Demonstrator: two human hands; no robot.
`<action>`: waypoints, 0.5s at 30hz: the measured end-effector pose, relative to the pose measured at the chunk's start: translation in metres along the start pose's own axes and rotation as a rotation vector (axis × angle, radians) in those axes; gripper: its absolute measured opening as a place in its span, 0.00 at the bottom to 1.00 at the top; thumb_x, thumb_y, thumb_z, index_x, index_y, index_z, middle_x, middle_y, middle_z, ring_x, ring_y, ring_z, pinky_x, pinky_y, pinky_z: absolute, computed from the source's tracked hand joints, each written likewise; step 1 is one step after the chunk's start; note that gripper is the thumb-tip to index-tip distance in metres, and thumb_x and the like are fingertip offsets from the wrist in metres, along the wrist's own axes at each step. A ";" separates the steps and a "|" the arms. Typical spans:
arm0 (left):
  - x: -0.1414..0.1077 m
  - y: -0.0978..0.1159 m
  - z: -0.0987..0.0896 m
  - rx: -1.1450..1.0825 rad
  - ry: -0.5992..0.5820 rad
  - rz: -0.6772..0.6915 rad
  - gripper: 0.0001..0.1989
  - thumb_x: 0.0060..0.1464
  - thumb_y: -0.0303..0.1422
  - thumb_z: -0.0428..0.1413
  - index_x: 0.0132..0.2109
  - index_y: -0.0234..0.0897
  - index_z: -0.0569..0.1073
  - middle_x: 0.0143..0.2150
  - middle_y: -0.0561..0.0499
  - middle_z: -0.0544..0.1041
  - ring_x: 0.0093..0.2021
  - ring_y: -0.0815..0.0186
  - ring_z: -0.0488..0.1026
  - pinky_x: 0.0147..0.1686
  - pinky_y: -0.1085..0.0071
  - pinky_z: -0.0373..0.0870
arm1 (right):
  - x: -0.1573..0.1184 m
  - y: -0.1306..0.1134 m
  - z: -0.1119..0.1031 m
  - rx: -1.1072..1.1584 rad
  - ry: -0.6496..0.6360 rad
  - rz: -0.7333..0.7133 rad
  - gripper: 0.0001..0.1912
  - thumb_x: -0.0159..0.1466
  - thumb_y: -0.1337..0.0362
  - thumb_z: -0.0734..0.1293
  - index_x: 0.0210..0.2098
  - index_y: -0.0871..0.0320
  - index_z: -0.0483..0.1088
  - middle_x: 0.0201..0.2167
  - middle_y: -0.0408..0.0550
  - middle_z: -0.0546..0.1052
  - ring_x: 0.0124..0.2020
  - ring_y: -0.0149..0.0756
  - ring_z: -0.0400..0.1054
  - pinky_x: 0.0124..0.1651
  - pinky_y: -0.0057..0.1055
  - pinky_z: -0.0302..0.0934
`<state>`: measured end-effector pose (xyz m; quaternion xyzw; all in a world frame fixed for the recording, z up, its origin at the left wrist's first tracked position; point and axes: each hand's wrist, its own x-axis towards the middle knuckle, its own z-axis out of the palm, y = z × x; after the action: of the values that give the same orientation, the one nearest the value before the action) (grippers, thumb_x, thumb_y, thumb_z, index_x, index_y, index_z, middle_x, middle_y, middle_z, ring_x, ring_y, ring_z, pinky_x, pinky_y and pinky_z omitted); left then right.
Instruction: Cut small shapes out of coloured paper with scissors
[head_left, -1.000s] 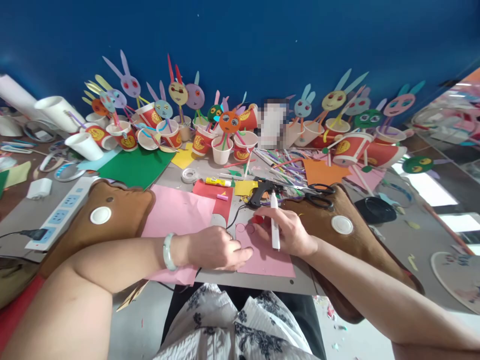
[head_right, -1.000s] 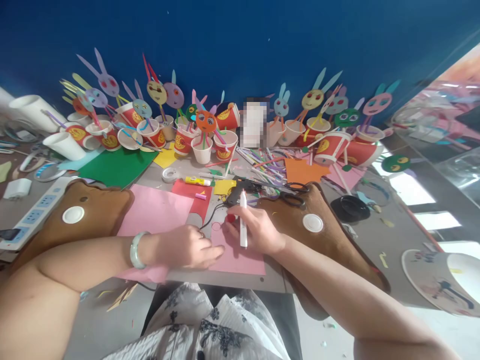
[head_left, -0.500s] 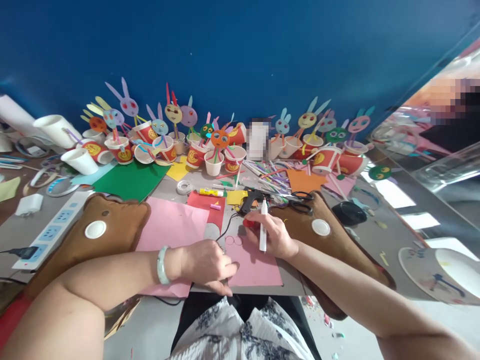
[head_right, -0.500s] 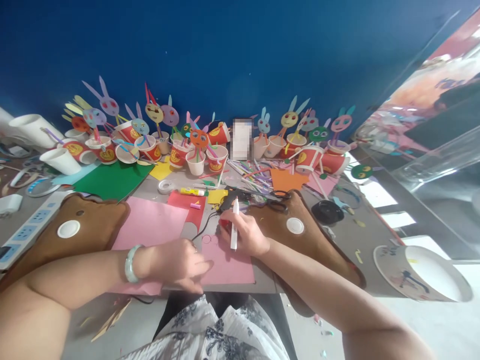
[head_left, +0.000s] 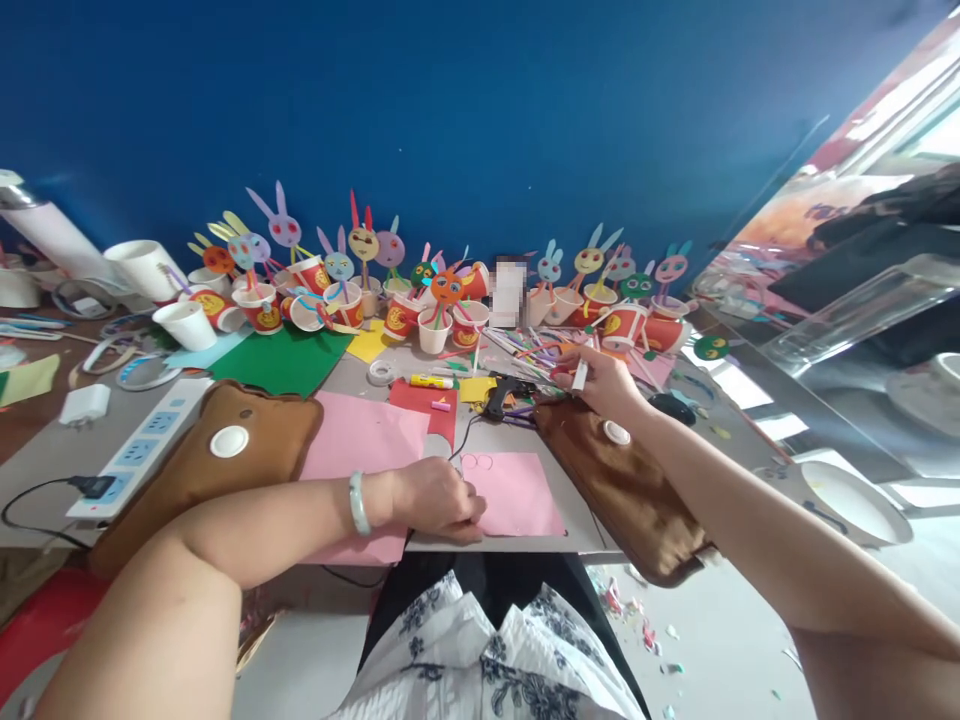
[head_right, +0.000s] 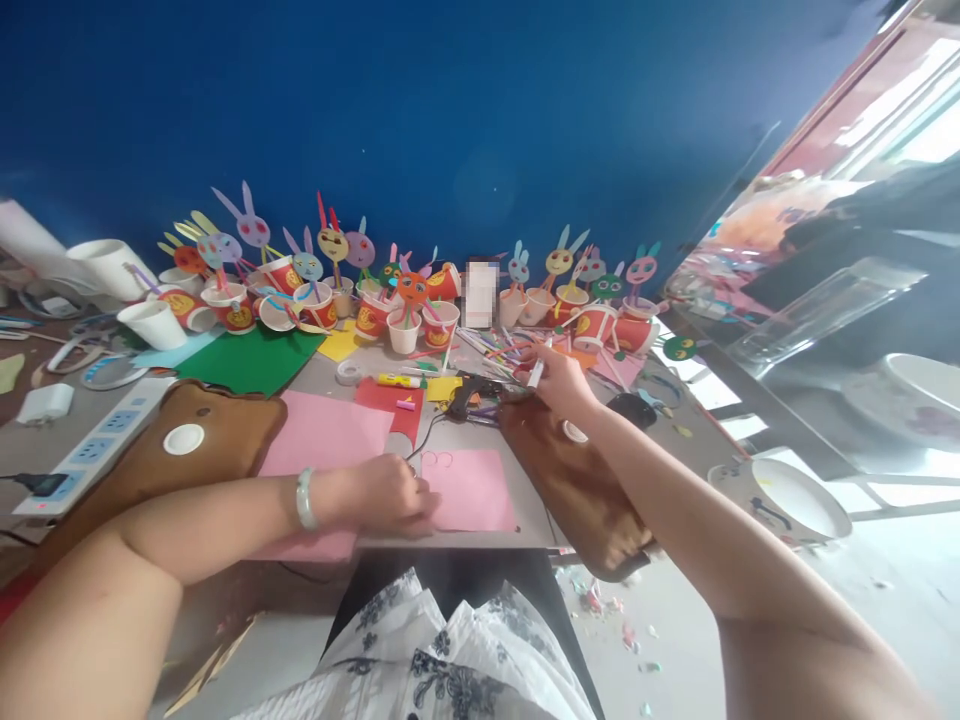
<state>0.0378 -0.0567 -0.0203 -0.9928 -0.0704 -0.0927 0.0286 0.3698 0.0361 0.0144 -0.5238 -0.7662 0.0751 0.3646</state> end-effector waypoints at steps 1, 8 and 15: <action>0.000 -0.001 0.001 0.008 0.010 -0.001 0.18 0.65 0.45 0.52 0.34 0.34 0.71 0.21 0.49 0.73 0.20 0.62 0.72 0.19 0.70 0.61 | 0.004 0.004 0.002 0.009 0.002 0.000 0.11 0.61 0.56 0.72 0.35 0.57 0.74 0.23 0.46 0.79 0.18 0.32 0.69 0.21 0.29 0.63; 0.001 -0.002 0.014 0.065 0.068 0.020 0.19 0.66 0.44 0.49 0.33 0.34 0.71 0.19 0.50 0.71 0.19 0.63 0.70 0.19 0.71 0.60 | 0.027 0.004 0.032 0.066 -0.035 0.036 0.11 0.59 0.57 0.74 0.31 0.57 0.73 0.21 0.43 0.77 0.18 0.30 0.68 0.23 0.27 0.61; 0.001 -0.003 0.020 0.001 0.052 -0.004 0.19 0.65 0.44 0.51 0.34 0.33 0.74 0.23 0.46 0.76 0.21 0.61 0.72 0.22 0.68 0.64 | 0.042 -0.012 0.057 0.107 -0.092 0.164 0.10 0.53 0.64 0.75 0.33 0.60 0.74 0.26 0.51 0.81 0.26 0.38 0.74 0.31 0.33 0.68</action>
<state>0.0421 -0.0521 -0.0393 -0.9899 -0.0714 -0.1184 0.0305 0.3172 0.0821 -0.0008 -0.5603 -0.7316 0.1694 0.3494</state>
